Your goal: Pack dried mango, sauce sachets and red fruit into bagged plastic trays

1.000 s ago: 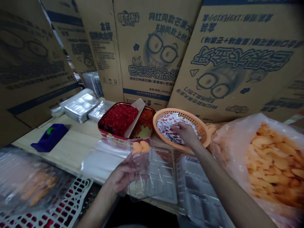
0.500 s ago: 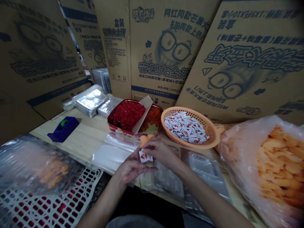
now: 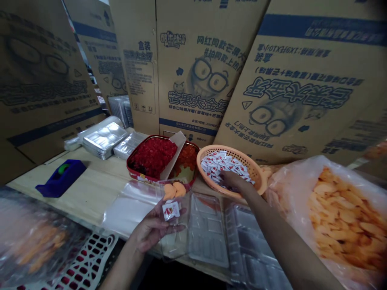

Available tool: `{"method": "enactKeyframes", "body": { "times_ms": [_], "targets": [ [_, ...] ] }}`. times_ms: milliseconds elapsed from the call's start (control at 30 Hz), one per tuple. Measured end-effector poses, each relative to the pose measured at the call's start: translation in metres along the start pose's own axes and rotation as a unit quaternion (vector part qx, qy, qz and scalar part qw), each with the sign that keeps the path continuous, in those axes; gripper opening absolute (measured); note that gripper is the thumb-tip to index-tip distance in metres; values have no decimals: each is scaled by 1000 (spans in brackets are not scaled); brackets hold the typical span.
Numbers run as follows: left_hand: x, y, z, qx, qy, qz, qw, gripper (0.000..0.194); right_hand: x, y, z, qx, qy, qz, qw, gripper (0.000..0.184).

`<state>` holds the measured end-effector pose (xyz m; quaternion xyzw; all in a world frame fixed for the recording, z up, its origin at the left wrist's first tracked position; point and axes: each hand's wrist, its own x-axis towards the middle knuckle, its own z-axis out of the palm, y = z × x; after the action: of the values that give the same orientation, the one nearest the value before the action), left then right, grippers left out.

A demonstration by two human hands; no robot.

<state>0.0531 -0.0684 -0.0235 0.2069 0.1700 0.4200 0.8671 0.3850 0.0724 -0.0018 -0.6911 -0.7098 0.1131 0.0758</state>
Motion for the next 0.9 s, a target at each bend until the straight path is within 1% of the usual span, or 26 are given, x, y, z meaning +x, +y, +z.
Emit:
{"method": "enactKeyframes", "body": {
  "times_ms": [67,167,300,367,400,433,467,500,533,567,600,667,700,767,833,900],
  "targets": [
    [0,2,-1,5,2,2,1000,70,3,-3,4,-39,-46,33,998,9],
    [0,5,-4,12,1,10,1000,66,4,-5,3,-78,-69,73,992,20],
    [-2,10,-8,19,-9,22,1000,68,-1,-6,-10,-105,-50,106,988,31],
    [-4,12,-10,20,-8,29,999,68,-7,-16,-20,-109,-11,107,988,34],
    [-5,13,-11,21,-6,33,999,68,-12,-24,-25,-97,15,85,992,35],
    [-6,15,-11,22,-4,37,999,68,-18,-36,-29,-68,35,45,996,35],
    [-7,16,-11,24,-3,41,999,67,-25,-50,-33,-24,49,-12,998,33],
    [-8,18,-12,26,-3,44,999,67,-33,-66,-36,34,40,-81,995,31],
    [-9,20,-11,28,-3,48,998,66,-40,-83,-38,97,4,-145,985,28],
    [-10,21,-11,31,-3,48,998,65,-47,-99,-39,147,-40,-201,968,25],
    [-11,23,-11,34,-3,48,998,65,-53,-115,-39,172,-82,-250,949,24],
    [-15,27,-10,38,-4,46,998,66,-62,-141,-35,175,-150,-324,918,20],
    [-17,29,-11,41,-5,46,998,68,-63,-150,-32,160,-172,-350,907,18],
    [-22,32,-14,44,-9,47,998,70,-64,-164,-25,123,-191,-380,897,14],
    [-28,34,-19,45,-13,51,998,71,-62,-173,-19,99,-198,-384,897,9],
    [-34,36,-26,38,-14,58,997,73,-58,-179,-13,113,-201,-364,902,3]
  ]
}}
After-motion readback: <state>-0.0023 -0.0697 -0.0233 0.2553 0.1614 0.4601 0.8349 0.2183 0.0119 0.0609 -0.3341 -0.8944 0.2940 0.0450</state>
